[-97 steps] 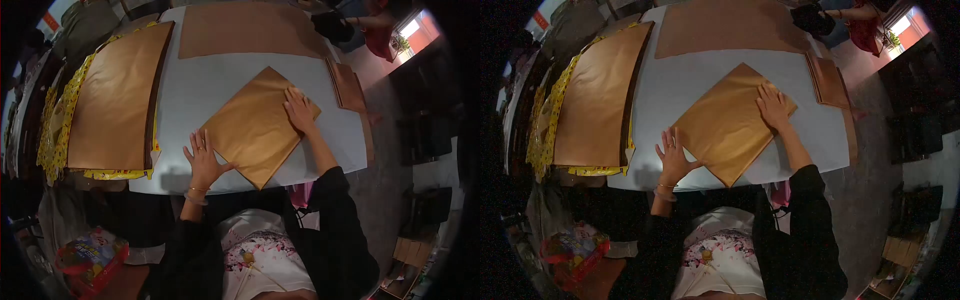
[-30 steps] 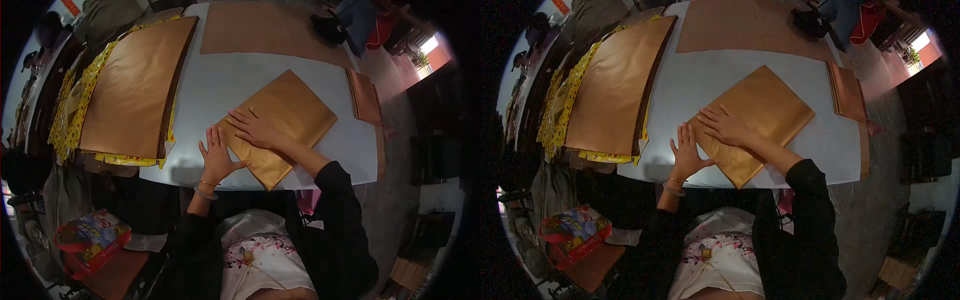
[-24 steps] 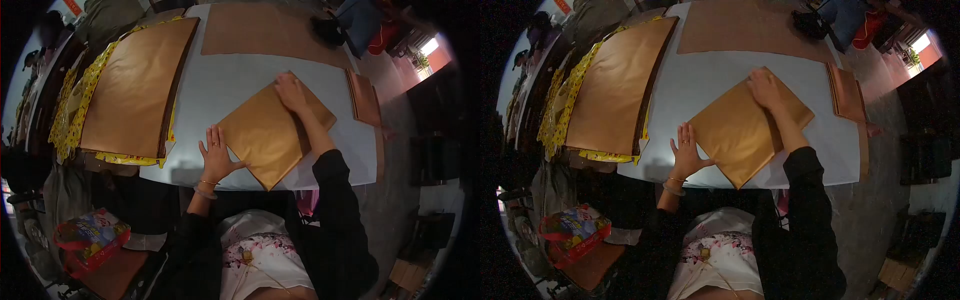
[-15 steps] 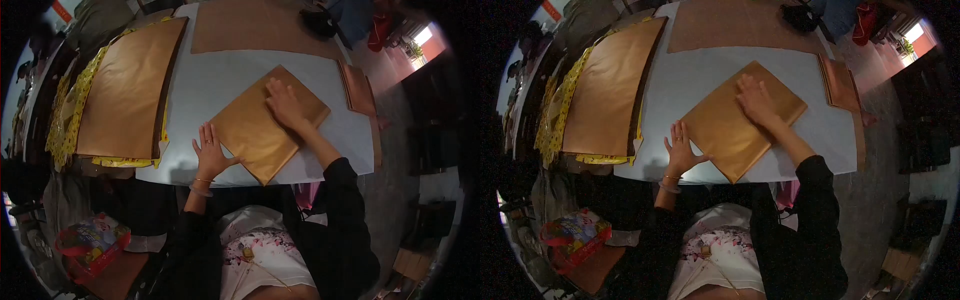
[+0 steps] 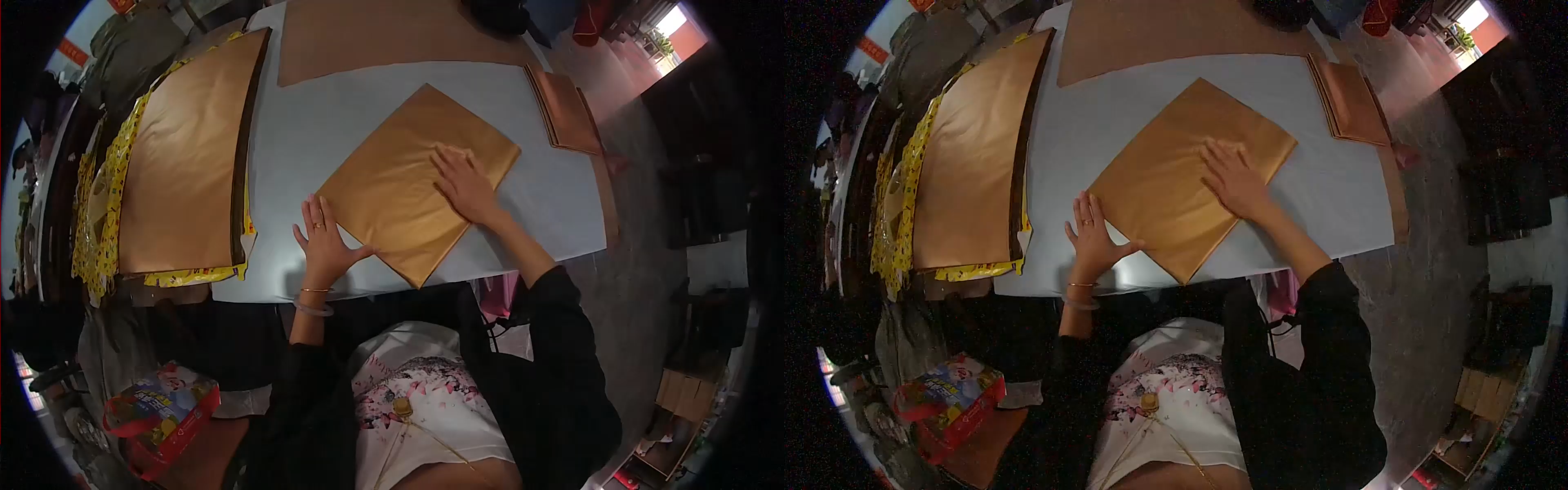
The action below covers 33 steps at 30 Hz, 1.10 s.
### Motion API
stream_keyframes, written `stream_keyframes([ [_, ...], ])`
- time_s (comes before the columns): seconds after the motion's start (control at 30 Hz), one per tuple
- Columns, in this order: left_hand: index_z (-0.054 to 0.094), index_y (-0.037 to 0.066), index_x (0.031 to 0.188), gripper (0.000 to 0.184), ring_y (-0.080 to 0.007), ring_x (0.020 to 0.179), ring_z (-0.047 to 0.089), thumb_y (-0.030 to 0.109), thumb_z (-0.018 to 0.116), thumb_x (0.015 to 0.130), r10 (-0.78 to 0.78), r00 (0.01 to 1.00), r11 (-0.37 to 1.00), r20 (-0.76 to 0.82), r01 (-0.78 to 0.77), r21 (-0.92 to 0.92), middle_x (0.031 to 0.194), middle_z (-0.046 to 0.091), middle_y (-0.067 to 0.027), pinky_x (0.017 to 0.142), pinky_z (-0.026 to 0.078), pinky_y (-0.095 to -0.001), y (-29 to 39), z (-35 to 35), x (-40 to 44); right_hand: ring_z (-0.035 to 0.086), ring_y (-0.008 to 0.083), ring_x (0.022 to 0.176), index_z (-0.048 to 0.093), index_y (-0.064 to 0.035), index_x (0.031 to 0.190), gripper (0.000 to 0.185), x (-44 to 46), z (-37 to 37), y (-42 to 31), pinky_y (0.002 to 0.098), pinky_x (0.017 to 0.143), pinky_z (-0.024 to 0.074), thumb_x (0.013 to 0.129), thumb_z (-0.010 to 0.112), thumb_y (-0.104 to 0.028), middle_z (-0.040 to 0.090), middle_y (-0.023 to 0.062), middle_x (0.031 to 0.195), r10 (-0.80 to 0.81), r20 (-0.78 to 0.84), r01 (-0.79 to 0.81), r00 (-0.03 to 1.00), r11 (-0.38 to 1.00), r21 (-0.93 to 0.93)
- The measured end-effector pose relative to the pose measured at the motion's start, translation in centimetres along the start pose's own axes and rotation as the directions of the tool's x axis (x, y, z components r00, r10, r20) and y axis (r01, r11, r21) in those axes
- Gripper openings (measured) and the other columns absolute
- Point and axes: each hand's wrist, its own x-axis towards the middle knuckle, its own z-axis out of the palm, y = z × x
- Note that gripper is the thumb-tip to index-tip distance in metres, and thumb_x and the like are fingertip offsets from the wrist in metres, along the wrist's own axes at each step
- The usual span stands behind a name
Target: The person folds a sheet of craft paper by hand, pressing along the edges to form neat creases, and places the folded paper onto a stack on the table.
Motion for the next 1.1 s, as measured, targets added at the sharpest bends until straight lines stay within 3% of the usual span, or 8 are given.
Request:
stream_keyframes([
  [0.17, 0.009, -0.004, 0.147, 0.137, -0.0384, 0.144, 0.003, 0.076, 0.07, 0.055, 0.021, 0.999, 1.0, -0.038, -0.021, -0.005, 0.155, 0.006, -0.0238, 0.104, 0.009, -0.0679, -0.5, 0.8, 0.0, 0.022, 0.0221, 0.142, 0.028, -0.0098, 0.147, 0.057, -0.5, -1.1, 8.5, 0.0424, 0.116, 0.0125, 0.1, 0.027, -0.043, 0.023, 0.0058, 0.155, 0.307, -0.044, -0.309, 0.951, 0.951, -0.033],
  [0.33, 0.013, -0.001, 0.148, 0.131, -0.0384, 0.144, 0.002, 0.073, 0.07, 0.056, 0.07, 0.986, 0.997, -0.153, -0.074, -0.017, 0.155, 0.005, -0.0243, 0.104, 0.008, -0.0677, 0.4, -0.3, -0.3, 0.022, 0.022, 0.142, 0.025, -0.0096, 0.148, 0.059, -0.5, -1.3, 9.5, 0.043, 0.116, 0.0136, 0.1, 0.027, -0.044, 0.023, 0.006, 0.155, 0.339, -0.016, -0.339, 0.941, 0.934, -0.11],
  [0.43, 0.027, -0.001, 0.144, 0.109, -0.0372, 0.144, 0.007, 0.058, 0.073, 0.064, 0.137, 0.982, 0.99, -0.133, -0.137, 0.01, 0.155, 0.009, -0.0236, 0.105, 0.013, -0.0631, 1.3, -0.7, -0.9, 0.021, 0.0219, 0.142, 0.025, -0.0117, 0.148, 0.059, -0.3, -1.0, 9.6, 0.0425, 0.116, 0.0137, 0.1, 0.028, -0.045, 0.023, 0.0046, 0.155, 0.346, -0.027, -0.347, 0.938, 0.933, -0.096],
  [0.53, 0.055, 0.001, 0.122, 0.054, -0.033, 0.129, 0.04, 0.025, 0.069, 0.076, 0.45, 0.865, 0.857, -0.22, -0.488, -0.165, 0.133, 0.047, -0.0161, 0.102, 0.033, -0.0468, 3.1, -1.5, -1.6, 0.02, 0.0201, 0.143, 0.026, -0.0133, 0.148, 0.057, -0.5, -0.8, 9.6, 0.043, 0.116, 0.0135, 0.101, 0.027, -0.044, 0.024, 0.0026, 0.155, 0.324, -0.063, -0.33, 0.944, 0.937, -0.113],
  [0.57, 0.061, 0.002, 0.108, 0.034, -0.0307, 0.111, 0.052, 0.009, 0.062, 0.074, 0.487, 0.837, 0.818, -0.249, -0.537, -0.203, 0.113, 0.057, -0.0117, 0.094, 0.041, -0.0404, 4.3, -1.7, -1.8, 0.02, 0.0202, 0.143, 0.026, -0.0134, 0.148, 0.056, -0.6, -0.7, 9.6, 0.043, 0.116, 0.0136, 0.101, 0.027, -0.044, 0.024, 0.0024, 0.154, 0.33, -0.065, -0.335, 0.942, 0.936, -0.108],
  [0.67, 0.064, 0.004, 0.096, 0.029, -0.0289, 0.098, 0.057, 0.001, 0.056, 0.069, 0.633, 0.733, 0.632, -0.249, -0.675, -0.381, 0.098, 0.061, -0.0103, 0.084, 0.046, -0.038, 4.6, -0.2, -2.7, 0.022, 0.021, 0.142, 0.026, -0.0123, 0.148, 0.058, -0.5, -0.5, 9.9, 0.0444, 0.115, 0.0138, 0.1, 0.028, -0.044, 0.023, 0.0032, 0.155, 0.307, -0.075, -0.314, 0.949, 0.943, -0.108],
  [0.97, 0.061, 0.007, 0.089, 0.016, -0.0296, 0.092, 0.056, 0.012, 0.066, 0.075, 0.492, 0.84, 0.767, -0.229, -0.543, -0.343, 0.094, 0.059, -0.0083, 0.08, 0.046, -0.0389, 7.0, 1.2, -4.2, 0.022, 0.0205, 0.142, 0.026, -0.0132, 0.148, 0.058, -0.5, -0.7, 9.5, 0.0428, 0.116, 0.0145, 0.1, 0.027, -0.045, 0.022, 0.0014, 0.155, 0.317, -0.078, -0.326, 0.945, 0.934, -0.148],
  [1.1, 0.061, 0.007, 0.094, 0.033, -0.0283, 0.099, 0.054, 0.026, 0.075, 0.07, 0.488, 0.853, 0.764, -0.186, -0.521, -0.381, 0.1, 0.058, -0.0086, 0.085, 0.043, -0.0398, 6.3, 2.0, -4.2, 0.022, 0.0205, 0.142, 0.026, -0.0133, 0.148, 0.057, -0.5, -0.7, 9.6, 0.0426, 0.116, 0.0147, 0.101, 0.026, -0.045, 0.022, 0.0014, 0.155, 0.32, -0.07, -0.327, 0.945, 0.929, -0.171],
])
